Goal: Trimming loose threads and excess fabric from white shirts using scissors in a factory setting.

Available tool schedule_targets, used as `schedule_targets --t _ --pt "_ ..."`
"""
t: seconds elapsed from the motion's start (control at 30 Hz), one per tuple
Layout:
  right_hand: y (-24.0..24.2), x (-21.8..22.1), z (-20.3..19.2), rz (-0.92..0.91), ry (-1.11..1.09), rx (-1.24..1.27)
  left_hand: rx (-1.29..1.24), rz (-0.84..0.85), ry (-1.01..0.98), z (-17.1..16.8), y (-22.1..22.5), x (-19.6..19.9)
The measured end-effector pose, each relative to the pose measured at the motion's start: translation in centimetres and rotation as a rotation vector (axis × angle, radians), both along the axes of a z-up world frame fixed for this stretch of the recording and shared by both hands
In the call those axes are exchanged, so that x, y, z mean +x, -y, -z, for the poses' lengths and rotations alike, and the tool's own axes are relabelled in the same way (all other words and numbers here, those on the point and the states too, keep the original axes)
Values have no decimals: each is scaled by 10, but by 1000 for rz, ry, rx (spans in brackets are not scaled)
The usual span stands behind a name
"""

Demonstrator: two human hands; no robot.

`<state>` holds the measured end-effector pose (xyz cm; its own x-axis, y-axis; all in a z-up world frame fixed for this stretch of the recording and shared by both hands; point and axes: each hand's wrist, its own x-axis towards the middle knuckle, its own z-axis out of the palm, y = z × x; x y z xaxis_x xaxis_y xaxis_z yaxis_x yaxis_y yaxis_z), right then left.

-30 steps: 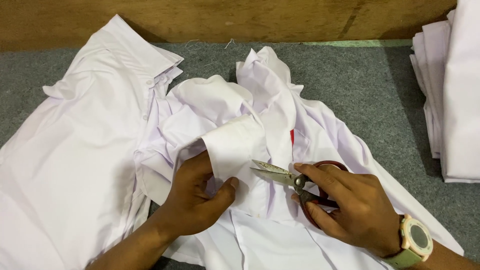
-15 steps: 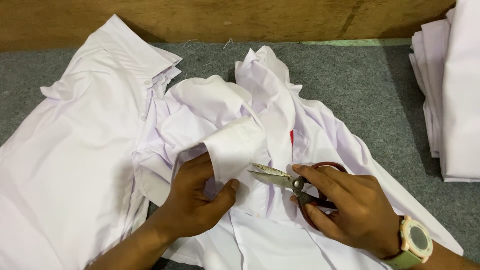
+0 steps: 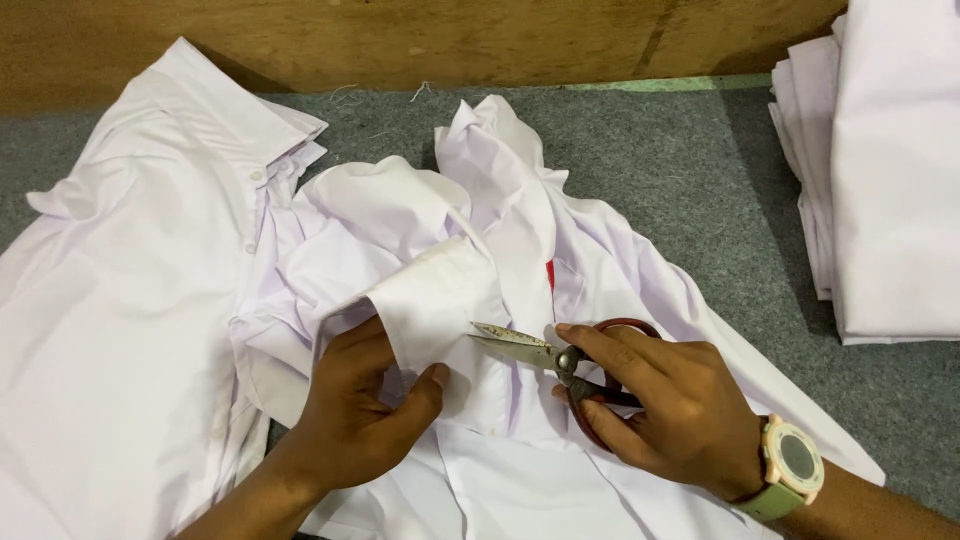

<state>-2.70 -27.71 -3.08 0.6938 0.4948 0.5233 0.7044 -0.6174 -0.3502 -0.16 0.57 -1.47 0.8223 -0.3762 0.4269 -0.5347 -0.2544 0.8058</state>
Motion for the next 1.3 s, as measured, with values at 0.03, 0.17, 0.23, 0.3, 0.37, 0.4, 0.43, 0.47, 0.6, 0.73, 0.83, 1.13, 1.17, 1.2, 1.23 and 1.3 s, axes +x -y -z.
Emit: schedule_targets --t 0.03,0.17,0.23,0.3,0.37,0.4,0.43,0.47,0.6,0.73,0.83,1.13,1.17,1.2,1.23,1.3 --pt "0 0 0 -2 0 1 1 -2 0 0 0 0" --pt "2 0 3 -7 -6 -3 15 -4 -12 1 0 1" --pt "1 0 2 -9 -18 -14 17 2 -13 -2 0 1" --pt "-2 0 -2 -6 3 7 -72 83 -99 -9 2 1" --pt "-1 1 -2 -19 -8 15 -71 78 -116 -9 2 1" --pt "0 1 -2 -31 -18 25 -68 75 -134 -9 2 1" --pt "-1 1 -2 -30 -17 22 -71 77 -132 -8 1 1" --pt "-1 1 -1 -19 -8 10 -70 67 -137 -7 1 0" --pt "0 0 0 -9 -10 -27 -6 20 -165 -6 0 1" --pt "-1 1 -2 -24 3 -10 -69 1 -208 0 -1 0" --pt "-2 2 -3 -38 2 -13 -79 -32 -200 0 0 1" --pt "0 1 2 -13 25 -54 -141 -124 -322 0 2 2" --pt "0 1 2 -20 22 -52 -138 -115 -311 -1 3 2" --pt "1 1 2 -27 20 -49 -136 -105 -301 -2 3 2" --pt "1 1 2 -26 19 -50 -136 -105 -301 -2 3 2" --pt "0 1 1 -13 32 -42 -151 -99 -302 -1 3 2"
